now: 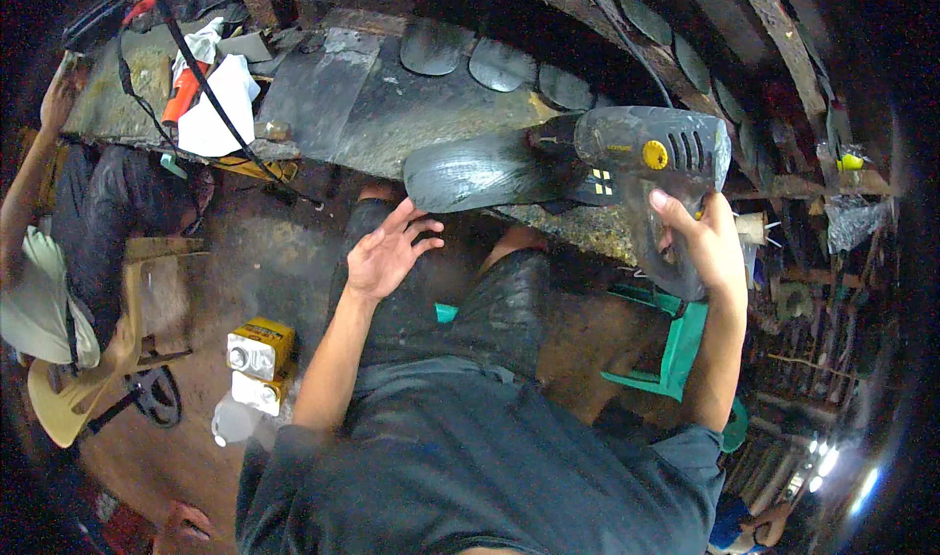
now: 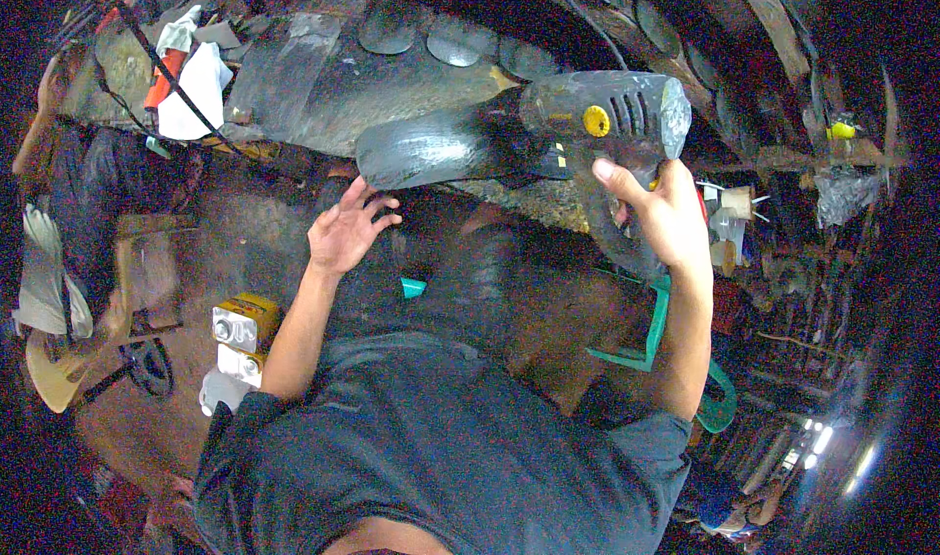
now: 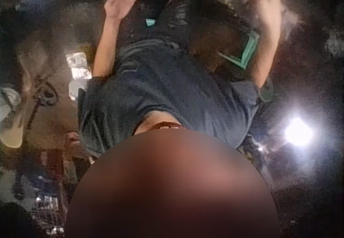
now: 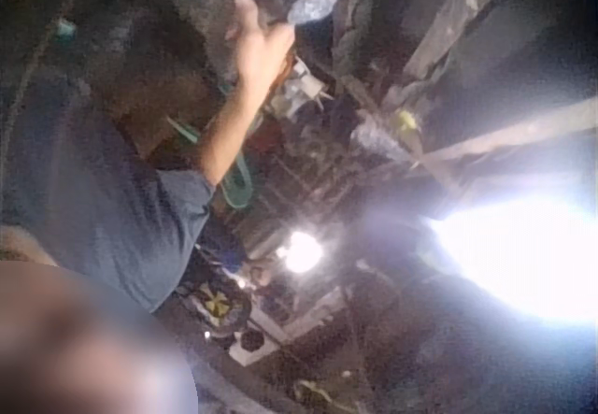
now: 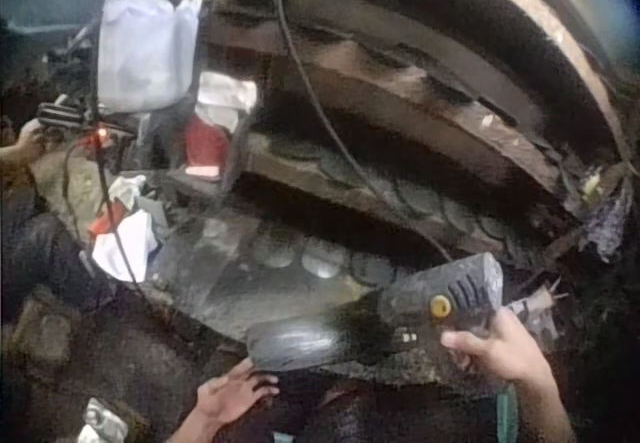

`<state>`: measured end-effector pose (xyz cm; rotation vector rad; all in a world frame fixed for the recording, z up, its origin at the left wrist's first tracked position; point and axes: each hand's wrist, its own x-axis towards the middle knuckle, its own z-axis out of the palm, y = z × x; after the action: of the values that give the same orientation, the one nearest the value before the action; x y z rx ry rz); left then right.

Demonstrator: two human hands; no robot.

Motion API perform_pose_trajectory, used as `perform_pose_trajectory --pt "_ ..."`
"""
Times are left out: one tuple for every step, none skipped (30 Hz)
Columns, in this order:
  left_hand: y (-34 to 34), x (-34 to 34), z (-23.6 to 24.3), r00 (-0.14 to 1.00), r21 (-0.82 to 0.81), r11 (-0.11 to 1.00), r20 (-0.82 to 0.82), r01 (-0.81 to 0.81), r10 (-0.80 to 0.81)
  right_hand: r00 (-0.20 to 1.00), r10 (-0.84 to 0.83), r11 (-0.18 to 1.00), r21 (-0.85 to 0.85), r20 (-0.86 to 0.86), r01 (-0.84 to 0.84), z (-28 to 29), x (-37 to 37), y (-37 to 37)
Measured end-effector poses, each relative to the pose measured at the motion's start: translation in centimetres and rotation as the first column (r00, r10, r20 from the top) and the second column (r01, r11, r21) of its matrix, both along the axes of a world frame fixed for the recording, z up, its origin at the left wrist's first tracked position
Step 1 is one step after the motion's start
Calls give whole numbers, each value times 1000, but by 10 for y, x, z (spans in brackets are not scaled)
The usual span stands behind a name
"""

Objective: The person uses a heat gun to warm the sole of a black flip-flop and then presses a replacement rubber sole onto it. They repeat this process on several slippers, flipping each one to align and bond the new sole before moving to the next item.

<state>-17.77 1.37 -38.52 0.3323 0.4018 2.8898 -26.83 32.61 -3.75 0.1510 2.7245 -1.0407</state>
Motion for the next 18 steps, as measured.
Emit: perform_pose_trajectory --pt "0 0 1 1000 -4 1000 4 -1 1 1000 5 1000 -14 8 -5 1 1 -3" --pt "0 0 1 1000 -3 1000 2 -1 1 1000 13 1000 -25 9 -13 1 3 -5" --pt "-1 0 2 1000 -2 1000 -1 -1 1 1000 21 999 -36 10 -21 2 4 -9" --pt "-1 1 2 1000 1 1000 -3 -3 3 999 33 999 -36 15 -33 2 5 -12" --pt "-1 1 2 1000 -2 1000 -3 -4 4 999 45 998 -37 19 -44 2 5 -15" --pt "-1 1 2 1000 -4 1000 -4 -5 5 999 20 1000 9 31 -20 2 6 -19" --pt "-1 1 3 1000 -4 1000 -9 -7 7 997 68 997 -47 23 -67 4 8 -22" --pt "-1 1 2 1000 -2 1000 -8 -6 6 997 79 995 -57 24 -77 5 10 -25" --pt "-1 1 2 1000 2 1000 -9 -5 5 995 94 993 -71 24 -92 6 12 -28" --pt "-1 1 2 1000 14 1000 -20 -6 6 995 95 993 -66 37 -93 6 13 -32" --pt "0 1 2 1000 14 1000 -12 -4 5 994 102 993 -66 47 -98 6 14 -36" --pt "0 1 2 1000 22 1000 -16 -5 6 993 107 993 -60 59 -103 7 14 -39" --pt "0 1 1 1000 30 1000 -17 -6 7 991 125 990 -74 51 -121 7 15 -43" --pt "0 2 1 1000 36 999 -17 -2 3 989 140 987 -84 45 -136 6 15 -46" --pt "0 2 1 1000 42 999 -17 1 0 987 154 984 -97 40 -150 5 15 -50" --pt "-1 2 1 1000 47 999 -16 4 -3 986 163 984 -86 36 -159 5 16 -53" --pt "-1 2 1 1000 43 999 -14 8 -8 985 168 983 -77 33 -165 5 17 -56" --pt "-2 2 1 1000 40 999 -14 13 -12 984 173 983 -67 30 -171 5 17 -59"
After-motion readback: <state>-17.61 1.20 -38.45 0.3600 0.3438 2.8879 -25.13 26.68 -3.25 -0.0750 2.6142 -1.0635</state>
